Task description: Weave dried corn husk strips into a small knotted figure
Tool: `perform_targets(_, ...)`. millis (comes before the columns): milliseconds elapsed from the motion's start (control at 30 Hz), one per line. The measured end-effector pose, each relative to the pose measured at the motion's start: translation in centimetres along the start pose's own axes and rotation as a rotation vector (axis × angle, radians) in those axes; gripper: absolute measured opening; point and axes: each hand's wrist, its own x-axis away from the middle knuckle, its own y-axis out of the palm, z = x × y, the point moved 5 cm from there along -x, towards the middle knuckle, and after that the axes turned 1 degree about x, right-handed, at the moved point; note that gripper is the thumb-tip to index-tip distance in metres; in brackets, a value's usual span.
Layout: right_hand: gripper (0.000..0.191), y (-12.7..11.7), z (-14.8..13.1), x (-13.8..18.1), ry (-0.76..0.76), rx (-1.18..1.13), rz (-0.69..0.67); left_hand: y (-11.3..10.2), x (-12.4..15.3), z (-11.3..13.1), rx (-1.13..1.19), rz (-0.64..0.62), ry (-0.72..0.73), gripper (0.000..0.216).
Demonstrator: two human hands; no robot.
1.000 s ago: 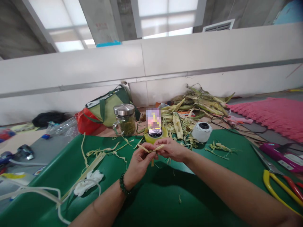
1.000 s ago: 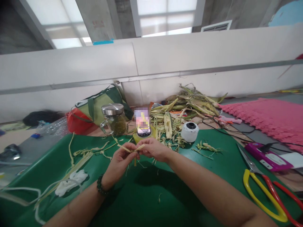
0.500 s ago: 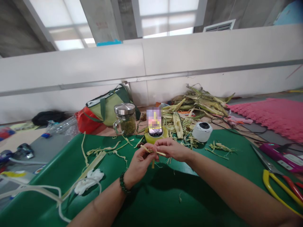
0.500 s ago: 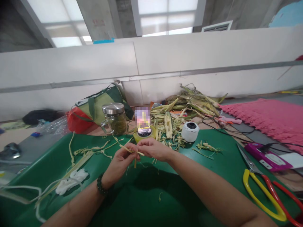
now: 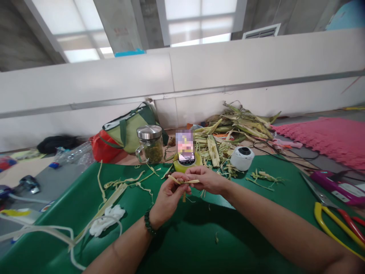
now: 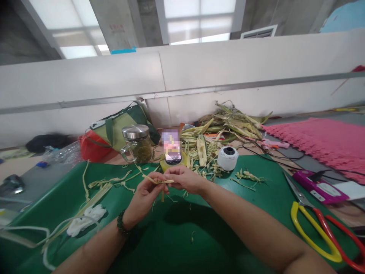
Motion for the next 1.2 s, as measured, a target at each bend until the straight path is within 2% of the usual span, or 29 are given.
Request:
perform_targets(300,0.040,0.0,-1.0,0.3,-0.092,0.191,0.010,0.0,0.3,-0.5,-0.059,0.002,-0.040,0.021)
perform_targets(467,0.035,0.3,-1.3,0.6,-0.133,0.301,0.093,0.1,0.4,0.1,-0.086,0.000,-0.066,0.021)
perform_targets(567,0.032,0.5,-1.1,0.7,-0.124,0.323,0.157,0.0,0.5,0.5,-0.128,-0.020,-0.067,0.020)
perform_targets(700,0.033,0.5,-0.7,0.6,-0.095,0.283,0.170,-0.2,0.5,0.9,-0.147,-0.038,-0.061,0.019)
perform_targets(767,0.035,0.3,-0.8,0.5,-0.098,0.242,0.154,-0.3,0.3,1.0,-0.130,-0.044,-0.066,0.020)
perform_targets(867,0.039,0.5,-1.1,0.5,-0.099,0.181,0.055,-0.4,0.1,1.0,-0.074,-0.015,-0.077,0.021)
perform_targets(967,0.042,0.7,-1.2,0.6,-0.104,0.213,-0.007,-0.4,0.1,0.9,-0.040,0.001,-0.101,0.023)
perform_targets(1100,0.042,0.5,-1.1,0.6,-0.160,0.337,0.115,-0.2,0.2,0.9,-0.010,-0.010,-0.125,0.026)
perform_targets(1200,0.040,0.5,-0.8,0.5,-0.151,0.338,0.193,-0.1,0.2,0.8,0.001,-0.032,-0.136,0.028)
